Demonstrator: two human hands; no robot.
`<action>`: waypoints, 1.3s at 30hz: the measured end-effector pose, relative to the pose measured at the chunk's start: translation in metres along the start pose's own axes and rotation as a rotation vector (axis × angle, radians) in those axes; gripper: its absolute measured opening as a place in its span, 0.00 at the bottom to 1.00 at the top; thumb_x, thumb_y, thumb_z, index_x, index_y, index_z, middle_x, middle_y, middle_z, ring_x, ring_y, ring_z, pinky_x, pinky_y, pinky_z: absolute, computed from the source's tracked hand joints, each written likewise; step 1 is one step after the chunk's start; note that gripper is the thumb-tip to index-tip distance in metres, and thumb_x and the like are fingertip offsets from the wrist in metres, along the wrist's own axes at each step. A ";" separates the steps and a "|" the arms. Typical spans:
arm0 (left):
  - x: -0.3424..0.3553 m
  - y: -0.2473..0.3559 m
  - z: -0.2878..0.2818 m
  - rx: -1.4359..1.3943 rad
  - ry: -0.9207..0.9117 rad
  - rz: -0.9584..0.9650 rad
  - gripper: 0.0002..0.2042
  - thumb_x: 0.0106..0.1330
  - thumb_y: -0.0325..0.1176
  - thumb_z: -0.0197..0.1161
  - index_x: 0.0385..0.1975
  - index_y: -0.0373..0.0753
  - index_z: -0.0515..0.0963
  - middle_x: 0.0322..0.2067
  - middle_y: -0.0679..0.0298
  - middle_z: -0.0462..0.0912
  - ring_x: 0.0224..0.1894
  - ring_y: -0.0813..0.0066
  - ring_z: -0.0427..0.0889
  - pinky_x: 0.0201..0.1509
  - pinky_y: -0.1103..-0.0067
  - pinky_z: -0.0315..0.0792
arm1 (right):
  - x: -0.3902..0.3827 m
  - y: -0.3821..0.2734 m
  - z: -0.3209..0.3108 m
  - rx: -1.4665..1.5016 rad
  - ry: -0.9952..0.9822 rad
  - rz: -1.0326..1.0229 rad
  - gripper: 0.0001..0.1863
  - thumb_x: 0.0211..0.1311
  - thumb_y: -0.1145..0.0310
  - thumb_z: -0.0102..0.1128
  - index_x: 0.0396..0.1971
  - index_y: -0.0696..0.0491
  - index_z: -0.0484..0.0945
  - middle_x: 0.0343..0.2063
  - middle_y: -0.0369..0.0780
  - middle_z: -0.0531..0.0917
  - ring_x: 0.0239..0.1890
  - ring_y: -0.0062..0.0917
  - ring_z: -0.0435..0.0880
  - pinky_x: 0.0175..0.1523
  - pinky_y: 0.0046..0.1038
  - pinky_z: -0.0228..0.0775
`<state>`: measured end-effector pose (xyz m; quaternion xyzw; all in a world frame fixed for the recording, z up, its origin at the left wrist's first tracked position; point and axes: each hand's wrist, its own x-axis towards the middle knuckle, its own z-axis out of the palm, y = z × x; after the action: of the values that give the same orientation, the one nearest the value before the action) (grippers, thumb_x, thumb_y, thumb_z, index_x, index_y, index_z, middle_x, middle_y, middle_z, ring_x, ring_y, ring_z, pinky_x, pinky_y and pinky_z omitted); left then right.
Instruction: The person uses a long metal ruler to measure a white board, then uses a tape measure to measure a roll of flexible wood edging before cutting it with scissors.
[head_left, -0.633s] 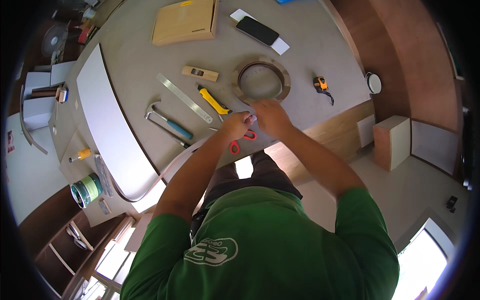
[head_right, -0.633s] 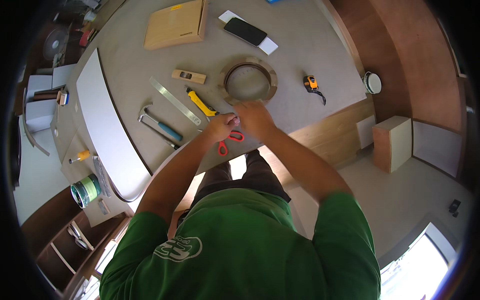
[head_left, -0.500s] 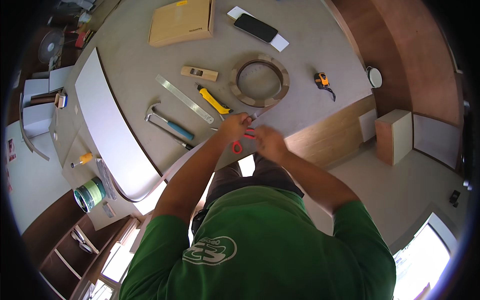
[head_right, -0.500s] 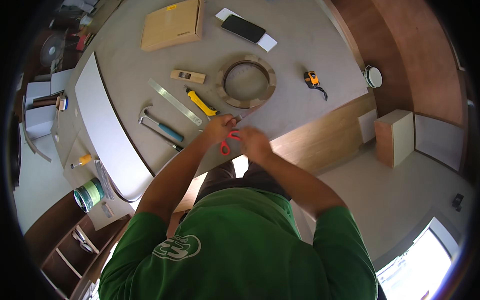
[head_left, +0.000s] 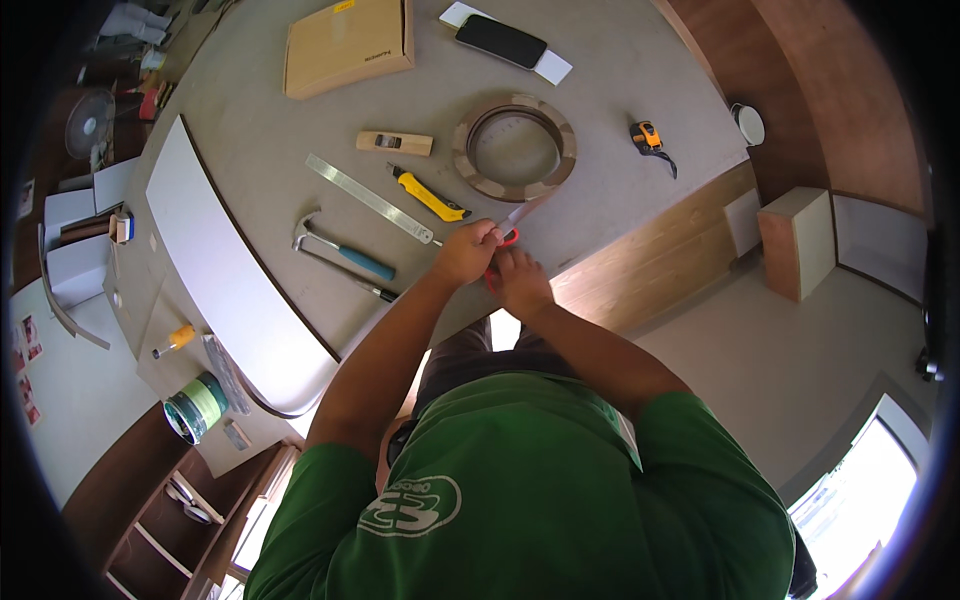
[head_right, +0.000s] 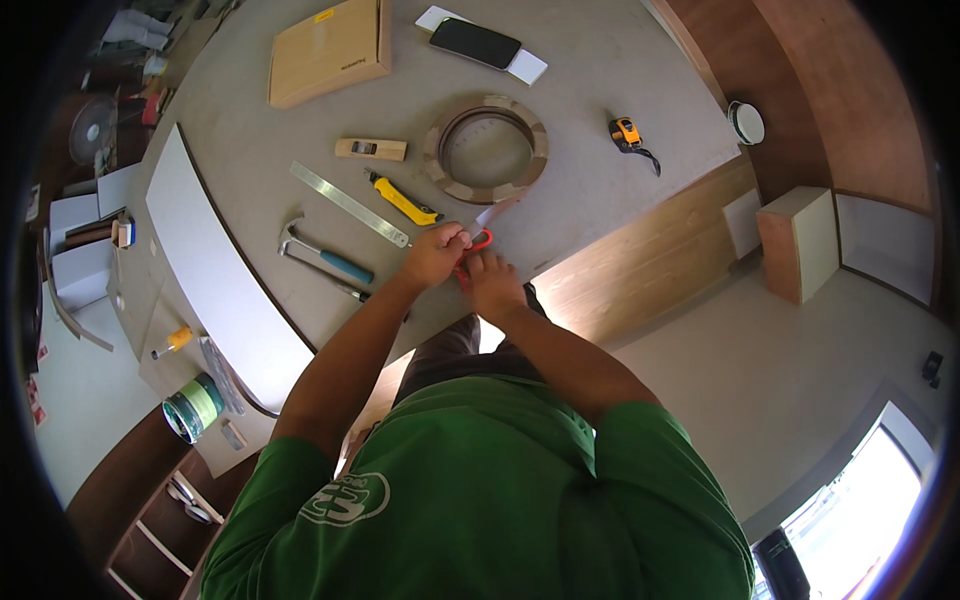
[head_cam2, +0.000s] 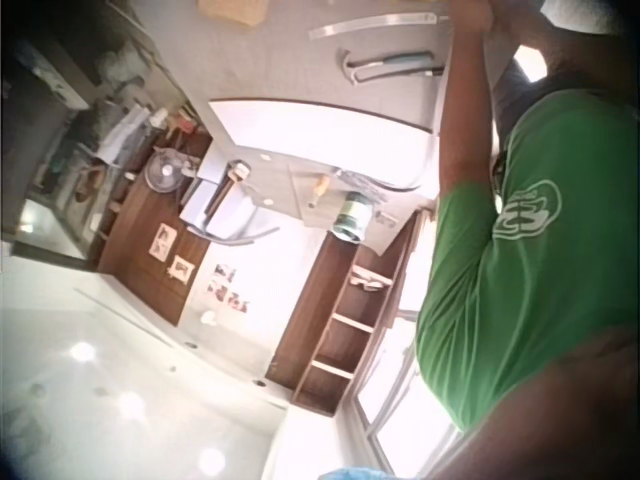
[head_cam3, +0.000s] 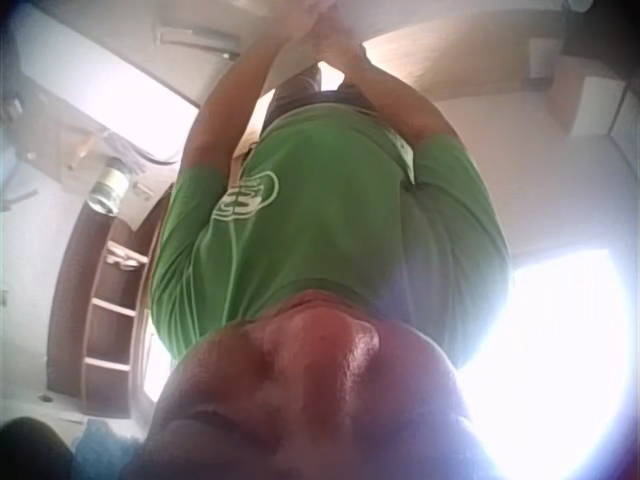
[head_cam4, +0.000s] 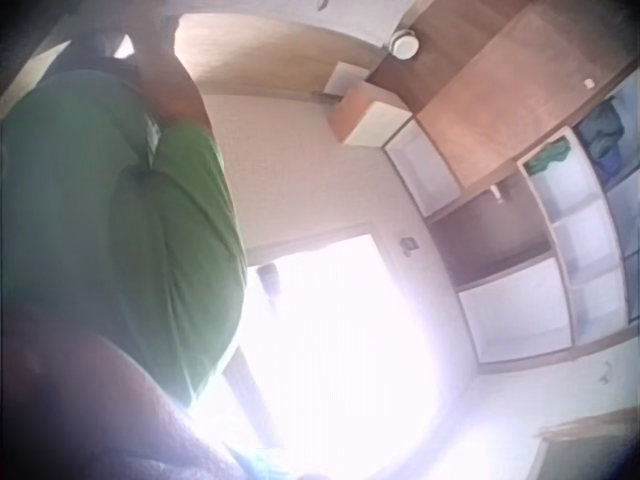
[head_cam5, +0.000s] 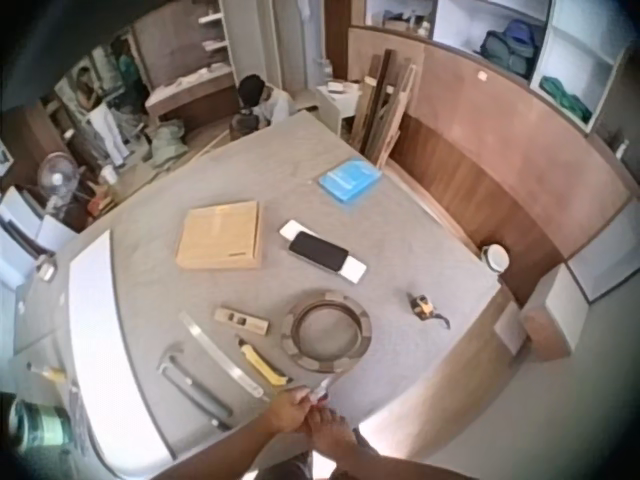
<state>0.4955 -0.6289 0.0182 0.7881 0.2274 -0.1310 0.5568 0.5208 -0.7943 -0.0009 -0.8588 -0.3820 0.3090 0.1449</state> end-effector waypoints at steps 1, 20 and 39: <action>-0.001 -0.001 -0.001 -0.026 0.005 -0.006 0.12 0.70 0.37 0.54 0.31 0.34 0.76 0.23 0.60 0.77 0.28 0.73 0.76 0.36 0.75 0.72 | -0.001 0.007 -0.001 0.056 0.124 -0.039 0.28 0.56 0.61 0.61 0.57 0.53 0.67 0.54 0.45 0.70 0.58 0.40 0.69 0.57 0.43 0.67; 0.003 -0.002 -0.001 -0.008 0.007 0.047 0.12 0.69 0.36 0.55 0.29 0.35 0.76 0.20 0.67 0.71 0.24 0.81 0.70 0.30 0.79 0.67 | 0.000 0.011 -0.016 -0.190 0.132 -0.216 0.23 0.54 0.58 0.63 0.49 0.52 0.74 0.46 0.42 0.75 0.52 0.35 0.72 0.52 0.40 0.65; 0.003 -0.006 -0.006 -0.148 -0.072 -0.076 0.12 0.71 0.37 0.55 0.28 0.37 0.76 0.21 0.71 0.71 0.23 0.84 0.68 0.27 0.83 0.64 | -0.063 0.112 -0.052 1.537 -0.558 0.365 0.09 0.60 0.69 0.64 0.38 0.52 0.75 0.31 0.35 0.79 0.34 0.21 0.80 0.46 0.33 0.81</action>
<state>0.4945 -0.6206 0.0142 0.7305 0.2460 -0.1633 0.6158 0.5855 -0.9162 0.0113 -0.4613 0.0584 0.7032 0.5379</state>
